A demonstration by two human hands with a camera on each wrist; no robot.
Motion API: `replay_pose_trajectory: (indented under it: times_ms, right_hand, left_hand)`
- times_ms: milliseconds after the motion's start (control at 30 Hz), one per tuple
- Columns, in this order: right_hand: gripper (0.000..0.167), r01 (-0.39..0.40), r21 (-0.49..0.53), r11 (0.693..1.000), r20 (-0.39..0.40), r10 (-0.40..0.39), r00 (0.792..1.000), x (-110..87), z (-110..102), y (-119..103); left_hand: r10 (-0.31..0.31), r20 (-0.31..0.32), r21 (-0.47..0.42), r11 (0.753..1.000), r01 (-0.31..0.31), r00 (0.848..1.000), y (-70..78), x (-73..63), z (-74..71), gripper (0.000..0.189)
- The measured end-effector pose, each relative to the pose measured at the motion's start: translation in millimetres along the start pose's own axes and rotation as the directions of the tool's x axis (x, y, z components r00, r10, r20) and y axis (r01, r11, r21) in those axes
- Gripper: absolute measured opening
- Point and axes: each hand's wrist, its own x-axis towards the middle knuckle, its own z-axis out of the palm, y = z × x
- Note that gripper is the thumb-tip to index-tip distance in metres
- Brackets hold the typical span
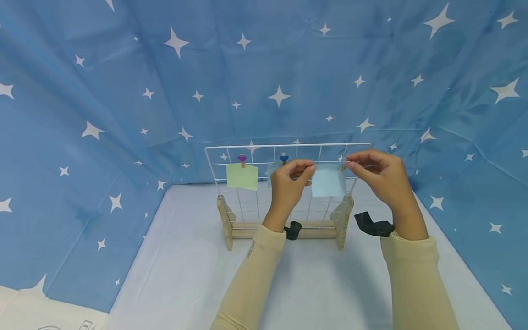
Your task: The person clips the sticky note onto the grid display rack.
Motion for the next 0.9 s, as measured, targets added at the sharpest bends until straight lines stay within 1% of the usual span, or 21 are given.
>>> replay_pose_trajectory:
  times_ms: [267, 433, 600, 667, 767, 900]
  right_hand:
    - [0.013, 0.051, -0.022, 0.998, -0.032, -0.051, 0.998, 3.9, 0.9, -1.3]
    - [0.011, 0.06, -0.027, 0.998, -0.047, -0.061, 0.997, 7.1, 2.9, -2.6]
    - [0.011, 0.081, -0.013, 0.997, -0.064, -0.081, 0.995, 10.3, 4.9, -4.4]
    - [0.011, 0.095, -0.024, 0.995, -0.073, -0.096, 0.993, 11.2, 5.5, -5.1]
    - [0.01, 0.122, -0.088, 0.989, -0.082, -0.13, 0.988, 13.9, 7.7, -4.7]
    - [0.009, 0.156, -0.206, 0.966, -0.065, -0.173, 0.983, 17.9, 13.2, -7.2]
  left_hand:
    - [0.016, -0.023, 0.013, 1.0, -0.015, 1.0, -2.1, 0.8, 4.0, 0.015]
    - [0.015, -0.043, 0.024, 1.0, -0.013, 0.999, -1.5, 0.9, 5.8, 0.014]
    - [0.014, -0.058, 0.035, 0.999, -0.012, 0.998, -1.0, 1.0, 8.1, 0.014]
    - [0.019, -0.064, 0.046, 0.999, -0.016, 0.998, -1.0, 1.1, 9.3, 0.014]
    - [0.03, -0.077, 0.069, 0.997, -0.025, 0.997, -1.9, 1.5, 11.3, 0.014]
    - [0.052, -0.098, 0.1, 0.994, -0.042, 0.994, -2.4, 2.2, 12.9, 0.014]
